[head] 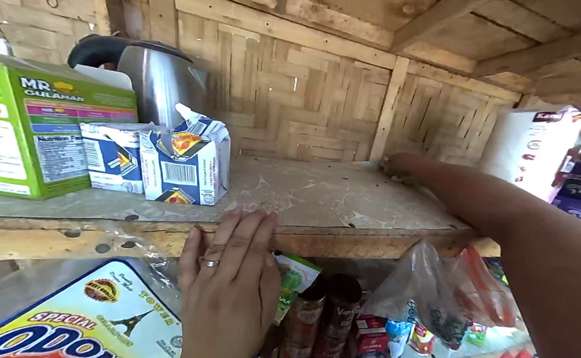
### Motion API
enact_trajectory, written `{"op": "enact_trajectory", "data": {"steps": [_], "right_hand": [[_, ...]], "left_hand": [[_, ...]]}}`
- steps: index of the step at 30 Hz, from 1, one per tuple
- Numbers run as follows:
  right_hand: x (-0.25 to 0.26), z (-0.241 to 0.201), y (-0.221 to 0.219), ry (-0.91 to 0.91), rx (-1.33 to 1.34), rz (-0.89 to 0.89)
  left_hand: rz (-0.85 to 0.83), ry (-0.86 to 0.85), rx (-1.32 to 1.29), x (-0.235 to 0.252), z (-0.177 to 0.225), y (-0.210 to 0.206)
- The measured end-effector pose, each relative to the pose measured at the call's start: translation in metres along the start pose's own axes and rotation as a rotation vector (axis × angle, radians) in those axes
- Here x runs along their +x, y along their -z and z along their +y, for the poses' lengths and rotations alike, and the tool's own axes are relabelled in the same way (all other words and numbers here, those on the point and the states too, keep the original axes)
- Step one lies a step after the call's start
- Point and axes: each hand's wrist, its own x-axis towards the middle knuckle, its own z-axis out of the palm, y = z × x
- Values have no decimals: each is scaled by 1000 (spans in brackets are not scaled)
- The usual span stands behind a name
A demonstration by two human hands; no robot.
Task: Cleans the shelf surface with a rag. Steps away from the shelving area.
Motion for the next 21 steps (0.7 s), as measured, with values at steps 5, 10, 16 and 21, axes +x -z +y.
{"op": "enact_trajectory", "data": {"steps": [5,10,16,21], "right_hand": [[61,17,-19,275,199,261],[18,12,7,463,361,127],[69,31,11,304,573,348],[94,-12,-12,383,425,320]], "left_hand": [[9,-2,-9,0,0,-2],[25,-1,-11,0,-1,-3],[45,-3,16,1,-1,-5],[73,-3,5,0,-3,-8]]}}
